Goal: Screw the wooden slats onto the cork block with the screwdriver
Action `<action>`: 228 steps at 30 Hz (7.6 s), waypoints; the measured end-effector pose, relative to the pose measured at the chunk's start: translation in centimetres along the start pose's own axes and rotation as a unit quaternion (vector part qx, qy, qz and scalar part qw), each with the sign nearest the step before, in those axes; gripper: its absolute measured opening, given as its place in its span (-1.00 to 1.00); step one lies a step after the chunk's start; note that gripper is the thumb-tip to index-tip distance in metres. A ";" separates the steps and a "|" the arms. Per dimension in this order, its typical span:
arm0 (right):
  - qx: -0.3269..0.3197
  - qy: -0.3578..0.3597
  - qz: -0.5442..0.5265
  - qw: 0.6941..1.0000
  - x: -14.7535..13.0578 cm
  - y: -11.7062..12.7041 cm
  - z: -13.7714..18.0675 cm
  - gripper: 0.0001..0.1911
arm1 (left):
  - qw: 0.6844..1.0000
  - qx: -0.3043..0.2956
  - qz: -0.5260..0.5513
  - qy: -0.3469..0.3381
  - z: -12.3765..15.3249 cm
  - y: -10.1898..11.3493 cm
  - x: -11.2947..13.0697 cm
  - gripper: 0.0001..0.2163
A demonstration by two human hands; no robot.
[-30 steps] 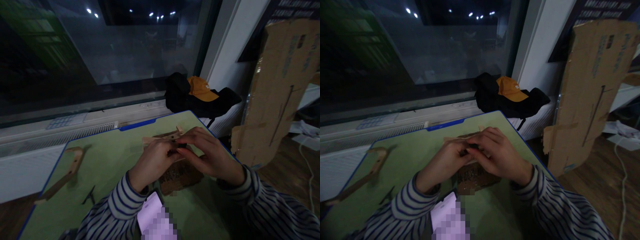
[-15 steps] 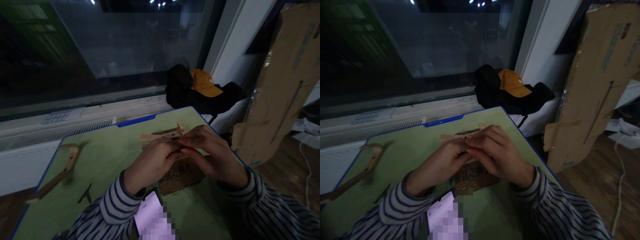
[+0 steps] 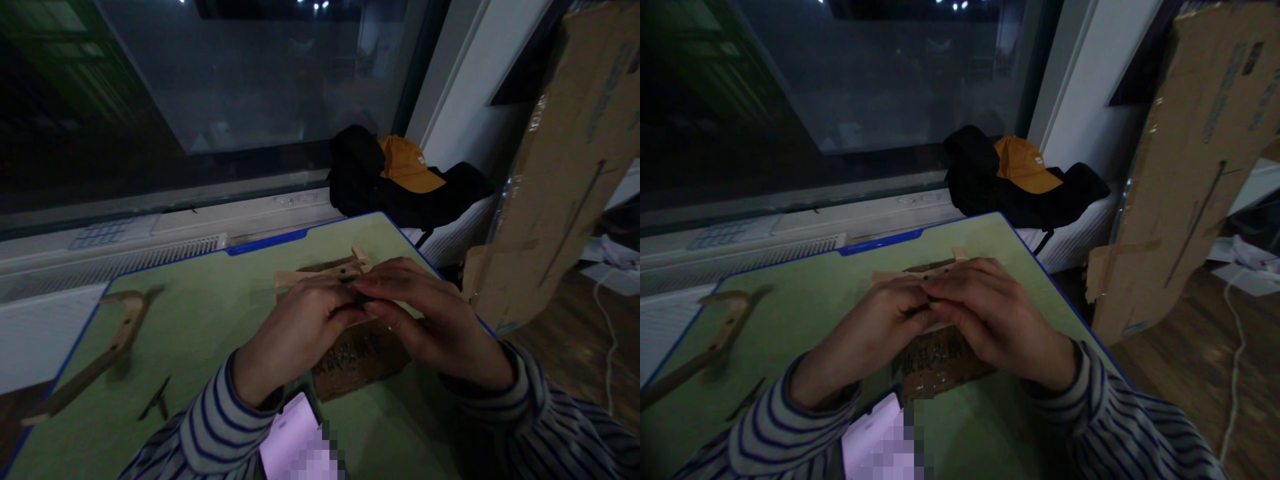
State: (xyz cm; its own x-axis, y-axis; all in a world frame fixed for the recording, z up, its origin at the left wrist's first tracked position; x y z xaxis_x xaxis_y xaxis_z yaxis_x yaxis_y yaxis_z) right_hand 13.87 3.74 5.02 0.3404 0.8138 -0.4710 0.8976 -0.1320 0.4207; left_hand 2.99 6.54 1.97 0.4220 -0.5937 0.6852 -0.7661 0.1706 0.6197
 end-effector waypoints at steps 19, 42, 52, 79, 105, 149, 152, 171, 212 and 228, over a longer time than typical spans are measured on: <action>0.048 0.030 0.025 0.998 -0.3 -0.3 0.3 -0.64 | 0.998 0.028 -0.050 -0.012 -0.1 0.5 0.0 -0.94; -0.220 0.073 0.157 0.960 -1.8 -0.2 -3.0 -0.84 | 0.998 0.008 -0.070 -0.003 0.2 0.2 -0.5 -0.89; -0.251 0.095 0.183 0.946 -2.4 0.3 -4.2 -0.81 | 0.999 0.004 -0.044 -0.004 0.0 0.2 -0.3 -0.90; -0.267 0.088 0.207 0.937 -2.0 0.5 -4.0 -0.68 | 0.996 0.017 -0.086 -0.027 0.4 -0.2 -0.1 -0.88; -0.301 0.031 0.275 0.913 -1.5 0.1 -3.7 -0.75 | 0.991 0.006 -0.126 -0.051 0.3 0.0 0.6 -0.83; -0.302 0.058 0.277 0.910 -1.8 0.2 -4.0 -0.66 | 0.992 0.003 -0.112 -0.050 0.3 0.1 0.6 -0.82; -0.299 0.062 0.285 0.909 -1.8 0.2 -3.9 -0.66 | 0.992 0.004 -0.115 -0.052 0.3 0.1 0.6 -0.82; -0.297 0.069 0.293 0.906 -1.8 0.1 -3.9 -0.66 | 0.991 0.011 -0.117 -0.061 0.3 0.1 0.6 -0.83; -0.305 0.034 0.267 0.914 -2.3 0.0 -3.7 -0.71 | 0.995 0.031 -0.099 -0.006 0.4 -0.1 -0.1 -0.87; -0.291 0.012 0.319 0.902 -1.3 -0.1 -3.8 -0.87 | 0.994 0.022 -0.102 0.022 0.4 -0.1 0.1 -0.90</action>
State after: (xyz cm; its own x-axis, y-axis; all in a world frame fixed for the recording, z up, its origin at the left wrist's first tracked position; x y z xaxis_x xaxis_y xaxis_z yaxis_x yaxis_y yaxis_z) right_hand 12.29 4.88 8.53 0.7229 0.6905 0.0239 0.2200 -0.2629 0.9394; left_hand 2.92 6.13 1.78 0.5904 -0.5770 0.5644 -0.6826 0.0163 0.7306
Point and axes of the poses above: each hand's wrist, its own z-axis away from the middle knuckle, its own y-axis out of the back of the hand, x = y × z, the point moved 7 cm from there along -z, towards the middle knuckle, and after that the axes turned 12 degrees about x, right-handed, at the moved point
